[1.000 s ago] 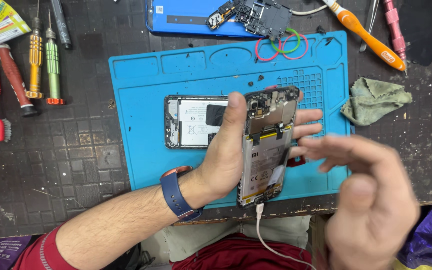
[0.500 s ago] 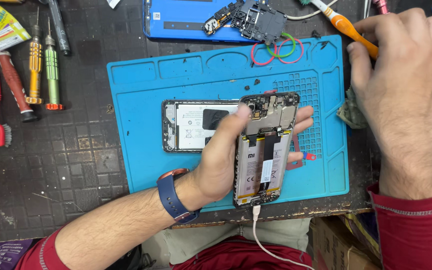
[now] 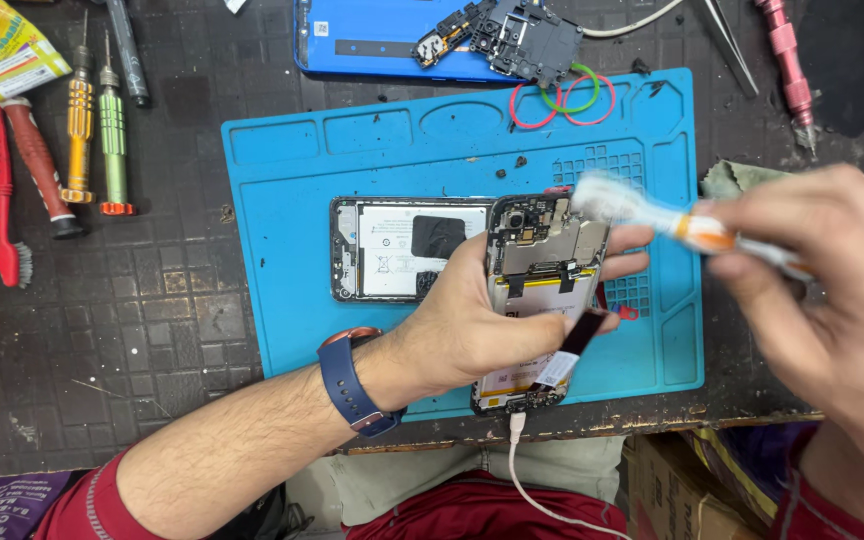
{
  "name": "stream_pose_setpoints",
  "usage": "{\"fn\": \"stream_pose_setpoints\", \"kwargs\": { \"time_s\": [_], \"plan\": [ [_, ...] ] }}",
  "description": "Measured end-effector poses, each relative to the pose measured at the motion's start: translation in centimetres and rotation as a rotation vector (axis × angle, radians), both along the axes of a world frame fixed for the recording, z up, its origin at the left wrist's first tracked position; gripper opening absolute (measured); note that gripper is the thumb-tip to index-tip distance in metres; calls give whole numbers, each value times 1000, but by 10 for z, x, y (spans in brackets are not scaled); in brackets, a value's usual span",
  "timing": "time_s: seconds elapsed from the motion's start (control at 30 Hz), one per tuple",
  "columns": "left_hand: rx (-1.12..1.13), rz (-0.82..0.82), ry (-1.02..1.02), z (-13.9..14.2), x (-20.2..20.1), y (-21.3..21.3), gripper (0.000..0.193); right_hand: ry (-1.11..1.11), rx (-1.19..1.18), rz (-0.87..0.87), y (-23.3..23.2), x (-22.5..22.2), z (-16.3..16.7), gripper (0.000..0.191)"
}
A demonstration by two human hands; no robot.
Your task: The person cleans the inside of a disassembled smartphone housing with a toothbrush, then fits a replacement LCD screen combo onto the phone frame, pressing it into place and testing it while the phone is connected to a charging cable. They repeatedly align and press the screen assembly against the frame to seat it.
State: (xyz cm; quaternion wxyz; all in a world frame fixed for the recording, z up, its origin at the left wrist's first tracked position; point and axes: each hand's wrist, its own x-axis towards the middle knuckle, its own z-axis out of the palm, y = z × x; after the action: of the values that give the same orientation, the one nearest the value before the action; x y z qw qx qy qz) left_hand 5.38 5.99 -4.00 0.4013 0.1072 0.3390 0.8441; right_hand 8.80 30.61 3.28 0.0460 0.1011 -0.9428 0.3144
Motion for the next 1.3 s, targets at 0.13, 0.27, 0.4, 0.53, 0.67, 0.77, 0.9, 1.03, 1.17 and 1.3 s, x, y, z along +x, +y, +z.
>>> {"fn": "stream_pose_setpoints", "kwargs": {
  "time_s": [0.13,0.27,0.4,0.53,0.67,0.77,0.9,1.03,1.17,1.3],
  "plan": [
    [-32,46,225,-5,1,-3,60,-37,92,111,9,11,0,38],
    [2,49,194,-8,3,-2,61,-39,148,128,7,14,-5,42],
    [51,23,116,-9,1,0,64,-9,246,134,-4,12,-7,48],
    [74,15,41,-7,1,1,65,9,301,137,-10,12,0,47],
    [63,22,100,-5,-1,0,63,-45,230,67,-14,15,4,41],
    [53,21,75,-4,-1,0,63,-97,232,77,-18,14,2,40],
    [52,14,81,-3,-2,1,65,-87,226,45,-18,15,7,41],
    [27,20,126,-2,-2,0,64,-55,282,24,-20,17,8,37],
    [28,17,70,-2,-2,0,66,-124,310,13,-23,20,10,39],
    [54,20,98,-2,-3,0,65,-78,278,-43,-23,22,12,35]
  ]
}}
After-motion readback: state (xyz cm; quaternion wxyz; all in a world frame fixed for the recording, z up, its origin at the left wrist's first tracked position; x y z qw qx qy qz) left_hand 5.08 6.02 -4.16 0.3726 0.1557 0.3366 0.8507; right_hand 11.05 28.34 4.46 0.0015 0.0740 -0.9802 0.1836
